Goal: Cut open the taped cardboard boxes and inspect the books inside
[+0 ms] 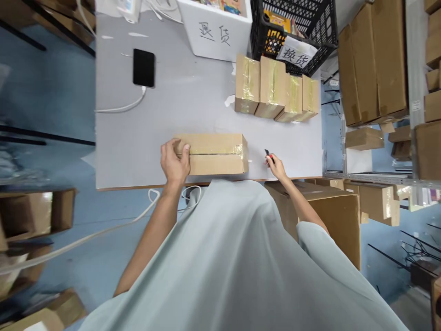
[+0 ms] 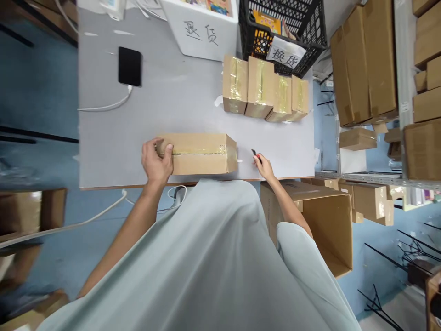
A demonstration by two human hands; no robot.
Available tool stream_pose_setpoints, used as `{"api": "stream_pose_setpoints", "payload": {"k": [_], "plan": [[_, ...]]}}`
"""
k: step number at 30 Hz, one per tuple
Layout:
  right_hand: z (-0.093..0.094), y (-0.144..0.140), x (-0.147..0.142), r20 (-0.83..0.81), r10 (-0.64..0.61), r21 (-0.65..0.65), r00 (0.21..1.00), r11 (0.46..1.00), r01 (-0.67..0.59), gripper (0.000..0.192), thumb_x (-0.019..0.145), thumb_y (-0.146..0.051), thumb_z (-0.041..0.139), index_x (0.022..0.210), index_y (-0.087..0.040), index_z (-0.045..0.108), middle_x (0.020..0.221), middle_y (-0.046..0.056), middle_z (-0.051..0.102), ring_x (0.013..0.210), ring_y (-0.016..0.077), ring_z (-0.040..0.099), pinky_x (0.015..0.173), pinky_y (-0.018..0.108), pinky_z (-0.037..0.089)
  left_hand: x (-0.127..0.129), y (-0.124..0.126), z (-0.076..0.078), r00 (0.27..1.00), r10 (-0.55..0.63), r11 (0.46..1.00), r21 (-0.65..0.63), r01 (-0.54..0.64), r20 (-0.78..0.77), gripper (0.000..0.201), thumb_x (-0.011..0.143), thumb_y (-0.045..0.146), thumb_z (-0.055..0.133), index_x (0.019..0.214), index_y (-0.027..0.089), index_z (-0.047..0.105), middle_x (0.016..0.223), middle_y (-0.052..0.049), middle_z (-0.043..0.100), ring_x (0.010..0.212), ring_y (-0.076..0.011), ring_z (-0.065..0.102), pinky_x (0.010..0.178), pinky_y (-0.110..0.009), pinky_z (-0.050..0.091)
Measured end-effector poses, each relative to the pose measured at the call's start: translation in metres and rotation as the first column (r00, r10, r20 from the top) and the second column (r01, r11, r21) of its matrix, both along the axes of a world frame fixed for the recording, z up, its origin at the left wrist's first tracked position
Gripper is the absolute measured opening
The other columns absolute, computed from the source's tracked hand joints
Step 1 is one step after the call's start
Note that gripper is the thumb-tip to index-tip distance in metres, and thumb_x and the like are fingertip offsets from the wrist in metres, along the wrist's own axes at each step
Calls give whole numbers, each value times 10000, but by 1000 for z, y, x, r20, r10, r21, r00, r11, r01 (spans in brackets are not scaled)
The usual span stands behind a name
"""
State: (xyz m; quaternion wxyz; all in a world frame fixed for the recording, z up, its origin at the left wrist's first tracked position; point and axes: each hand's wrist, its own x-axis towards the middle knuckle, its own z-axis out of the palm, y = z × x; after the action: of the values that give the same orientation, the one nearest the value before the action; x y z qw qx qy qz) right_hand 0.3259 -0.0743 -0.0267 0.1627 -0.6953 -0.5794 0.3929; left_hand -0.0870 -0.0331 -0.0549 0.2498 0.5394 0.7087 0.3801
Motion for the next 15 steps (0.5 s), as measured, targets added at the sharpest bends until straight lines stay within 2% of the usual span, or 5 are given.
{"api": "stream_pose_setpoints", "payload": {"k": [3,5,7,11,15], "plan": [[-27,-2,-29,-228,-225,-133,947,971,199,409,1155,-631,404,1023,-274,556,1122,90,803,834,191,764,775,291,632,-23,1,-3,998,32,999,-29,-34,-57,406,1075,418,648,1403,180,677,1408,-208,692,1372,-358,678,1263,-531,508],[-33,5,-57,-309,-260,-207,915,957,203,430,1145,-664,417,1024,-274,552,1117,82,795,849,186,756,754,283,638,-35,1,-4,997,44,998,-51,-48,-71,422,1082,448,641,1413,190,682,1388,-192,697,1338,-333,689,1235,-501,524],[-28,13,-81,-334,-214,-192,918,969,156,436,1156,-652,402,1062,-264,577,1081,62,786,876,183,741,793,281,638,-43,0,-6,996,50,997,-53,-54,-77,451,1090,499,626,1423,200,684,1379,-182,700,1328,-321,692,1218,-491,531],[7,26,-92,-199,-29,46,980,998,39,467,1171,-612,375,1070,-238,636,1031,47,765,991,200,709,906,272,587,-37,-4,-18,996,77,994,-72,-80,-44,569,1108,605,541,1470,182,658,1420,-207,695,1364,-311,699,1222,-482,528],[67,32,-65,89,4,165,996,986,-19,562,1203,-643,304,1086,-237,676,954,43,750,931,228,684,840,276,530,10,-4,-36,995,15,983,-183,4,102,680,1125,661,459,1562,159,597,1527,-257,685,1446,-323,681,1281,-518,491]]}}
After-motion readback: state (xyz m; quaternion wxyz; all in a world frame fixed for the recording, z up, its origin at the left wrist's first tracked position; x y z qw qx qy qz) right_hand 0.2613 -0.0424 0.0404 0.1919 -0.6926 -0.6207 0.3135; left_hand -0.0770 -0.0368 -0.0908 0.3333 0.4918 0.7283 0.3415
